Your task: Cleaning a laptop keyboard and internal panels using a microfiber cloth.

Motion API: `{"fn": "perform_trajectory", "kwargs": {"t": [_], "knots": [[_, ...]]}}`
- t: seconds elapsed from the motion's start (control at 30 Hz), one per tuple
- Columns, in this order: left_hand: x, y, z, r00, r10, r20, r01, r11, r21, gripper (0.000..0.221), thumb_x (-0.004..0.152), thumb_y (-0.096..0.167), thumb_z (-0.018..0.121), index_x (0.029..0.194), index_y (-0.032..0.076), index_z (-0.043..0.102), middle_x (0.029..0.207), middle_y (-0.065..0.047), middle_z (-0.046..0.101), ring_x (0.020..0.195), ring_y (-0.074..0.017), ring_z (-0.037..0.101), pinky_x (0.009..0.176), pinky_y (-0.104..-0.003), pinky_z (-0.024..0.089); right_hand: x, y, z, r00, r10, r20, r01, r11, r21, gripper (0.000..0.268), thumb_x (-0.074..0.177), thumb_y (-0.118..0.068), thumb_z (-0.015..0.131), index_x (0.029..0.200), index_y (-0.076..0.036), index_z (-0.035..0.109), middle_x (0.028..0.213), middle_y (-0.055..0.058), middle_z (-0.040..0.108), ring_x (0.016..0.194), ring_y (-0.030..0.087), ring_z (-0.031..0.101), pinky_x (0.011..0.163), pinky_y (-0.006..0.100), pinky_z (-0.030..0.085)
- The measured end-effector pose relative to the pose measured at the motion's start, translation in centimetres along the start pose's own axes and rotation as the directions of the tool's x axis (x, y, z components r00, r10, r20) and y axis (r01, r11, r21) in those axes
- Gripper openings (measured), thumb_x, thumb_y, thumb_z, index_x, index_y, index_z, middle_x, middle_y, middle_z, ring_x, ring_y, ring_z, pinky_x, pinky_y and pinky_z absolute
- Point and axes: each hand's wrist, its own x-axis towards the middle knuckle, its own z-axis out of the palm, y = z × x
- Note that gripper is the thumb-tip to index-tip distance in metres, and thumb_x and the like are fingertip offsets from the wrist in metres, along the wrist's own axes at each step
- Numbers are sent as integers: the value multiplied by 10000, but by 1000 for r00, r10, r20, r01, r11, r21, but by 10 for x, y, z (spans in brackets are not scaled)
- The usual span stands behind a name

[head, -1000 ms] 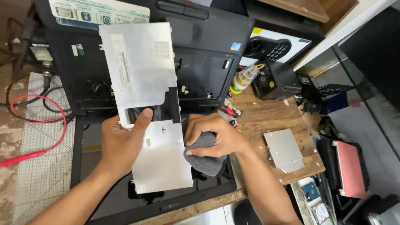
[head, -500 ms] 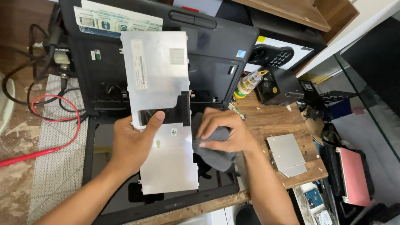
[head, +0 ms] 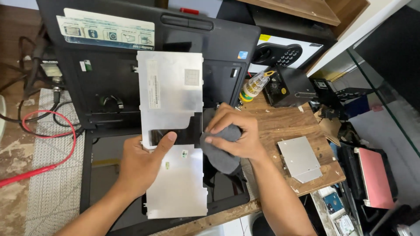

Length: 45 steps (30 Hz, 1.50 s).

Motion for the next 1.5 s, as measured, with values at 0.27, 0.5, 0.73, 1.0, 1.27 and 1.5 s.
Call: {"fn": "perform_trajectory", "kwargs": {"t": [0.27, 0.5, 0.73, 1.0, 1.27, 1.5], "knots": [[2, 15, -3, 1000, -2, -4, 2, 1000, -29, 445, 901, 333, 792, 571, 120, 586, 504, 26, 468, 527, -85, 390, 513, -272, 342, -5, -5, 6, 991, 62, 120, -65, 998, 23, 192, 768, -7, 869, 816, -77, 697, 822, 99, 739, 722, 233, 663, 738, 346, 523], [4, 19, 0, 994, 100, -32, -103, 991, -87, 462, 926, 246, 795, 538, 127, 573, 450, 32, 459, 494, -57, 377, 481, -222, 343, -11, 4, 11, 980, 66, 188, -93, 986, 139, 178, 734, -4, 888, 754, -80, 728, 749, 106, 742, 646, 257, 648, 649, 354, 525], [6, 3, -6, 996, 79, 49, -76, 996, -48, 459, 873, 270, 830, 514, 121, 586, 411, 9, 474, 432, -71, 371, 449, -240, 351, -2, 2, 5, 992, 19, 123, -30, 996, 81, 178, 731, 38, 877, 768, -50, 726, 757, 124, 741, 652, 270, 654, 647, 362, 515], [10, 3, -8, 985, 48, 165, -32, 994, -100, 384, 841, 261, 854, 569, 58, 674, 426, -49, 554, 434, -99, 465, 429, -248, 408, -4, 9, -10, 995, -66, -75, 66, 998, 2, 158, 803, 30, 837, 819, -11, 685, 782, 157, 721, 674, 250, 614, 676, 351, 501], [-4, 42, -7, 939, -178, 293, 179, 984, 24, 331, 875, 336, 792, 702, 88, 658, 537, 22, 389, 497, -117, 305, 483, -311, 262, -12, 9, -10, 1000, 2, 3, -2, 1000, 24, 143, 868, -75, 794, 924, -105, 666, 871, 66, 683, 774, 172, 622, 809, 336, 489], [0, 25, -8, 943, -126, 307, 116, 992, 50, 577, 875, 356, 824, 563, 148, 385, 547, 46, 295, 504, -113, 259, 474, -312, 204, -17, 19, -16, 997, -1, -82, -1, 1000, -20, 133, 881, -118, 794, 930, -128, 671, 882, 33, 694, 787, 133, 632, 821, 298, 523]]}}
